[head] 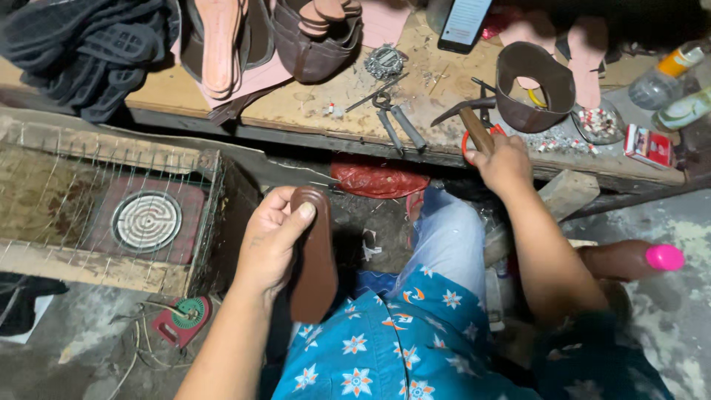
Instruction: The person uses pliers to trim excess material from a brown shoe upper, then hammers a leather strap onto the sole. They inspect the shoe and place it on a shelf with other finished shoes.
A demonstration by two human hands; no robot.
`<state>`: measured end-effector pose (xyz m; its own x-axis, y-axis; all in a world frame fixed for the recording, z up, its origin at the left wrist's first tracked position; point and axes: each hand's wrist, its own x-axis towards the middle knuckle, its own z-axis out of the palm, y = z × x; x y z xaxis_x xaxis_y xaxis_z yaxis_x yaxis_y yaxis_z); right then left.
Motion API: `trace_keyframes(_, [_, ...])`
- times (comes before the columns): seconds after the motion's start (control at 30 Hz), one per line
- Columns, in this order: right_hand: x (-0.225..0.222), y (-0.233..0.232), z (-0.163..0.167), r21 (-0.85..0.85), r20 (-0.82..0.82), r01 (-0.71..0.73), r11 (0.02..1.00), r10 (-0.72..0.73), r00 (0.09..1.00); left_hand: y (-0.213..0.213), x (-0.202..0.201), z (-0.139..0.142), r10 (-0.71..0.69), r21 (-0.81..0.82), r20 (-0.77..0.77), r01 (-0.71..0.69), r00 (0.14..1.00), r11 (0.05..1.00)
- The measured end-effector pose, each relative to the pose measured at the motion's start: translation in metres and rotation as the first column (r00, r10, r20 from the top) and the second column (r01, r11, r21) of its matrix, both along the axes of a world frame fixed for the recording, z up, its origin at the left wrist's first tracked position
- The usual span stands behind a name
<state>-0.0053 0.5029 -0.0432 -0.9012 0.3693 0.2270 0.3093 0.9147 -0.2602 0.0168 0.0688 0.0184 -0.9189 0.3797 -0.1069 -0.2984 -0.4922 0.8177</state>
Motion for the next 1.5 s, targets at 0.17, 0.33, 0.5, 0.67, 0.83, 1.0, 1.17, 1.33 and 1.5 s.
trace_keyframes(0.17, [0.000, -0.001, 0.002, -0.026, -0.011, 0.001, 1.000, -0.001, 1.000, 0.002, 0.002, 0.010, 0.099, 0.102, 0.004, -0.099, 0.995, 0.990])
trace_keyframes(0.33, [0.050, -0.080, 0.029, -0.866, -0.420, -0.426, 0.263, 0.082, 0.904, 0.009, 0.006, 0.005, 0.152, 0.165, 0.009, -0.152, 0.988, 0.975])
trace_keyframes(0.5, [0.113, -0.165, 0.076, -0.943, -0.329, -0.330, -0.031, 0.201, 0.922, 0.016, 0.009, -0.001, 0.104, 0.211, -0.035, -0.095, 0.994, 0.973])
trace_keyframes(0.67, [0.136, -0.190, 0.108, -0.752, -0.546, -0.634, 0.178, 0.369, 0.752, 0.023, 0.015, -0.001, 0.078, 0.250, -0.079, -0.055, 0.994, 0.967])
trace_keyframes(0.83, [0.137, -0.201, 0.105, -0.785, -0.344, -0.489, 0.380, 0.389, 0.855, 0.029, 0.025, 0.000, 0.079, 0.375, 0.011, -0.078, 0.997, 0.924])
trace_keyframes(1.0, [0.146, -0.203, 0.102, -0.631, -0.478, -0.676, 0.382, 0.495, 0.726, 0.027, 0.030, 0.003, 0.049, 0.428, -0.023, -0.034, 0.999, 0.903])
trace_keyframes(1.17, [0.149, -0.210, 0.103, -0.814, -0.501, -0.551, 0.182, 0.260, 0.826, 0.025, 0.030, 0.009, 0.030, 0.470, -0.029, -0.013, 0.999, 0.882])
trace_keyframes(1.33, [0.149, -0.198, 0.122, -0.904, -0.184, -0.305, 0.300, 0.371, 0.910, 0.024, 0.033, 0.015, 0.034, 0.368, -0.149, 0.024, 0.988, 0.929])
trace_keyframes(1.5, [0.158, -0.186, 0.147, -0.803, -0.517, -0.562, 0.199, 0.235, 0.823, 0.014, 0.029, 0.018, -0.002, 0.175, -0.293, 0.056, 0.956, 0.983])
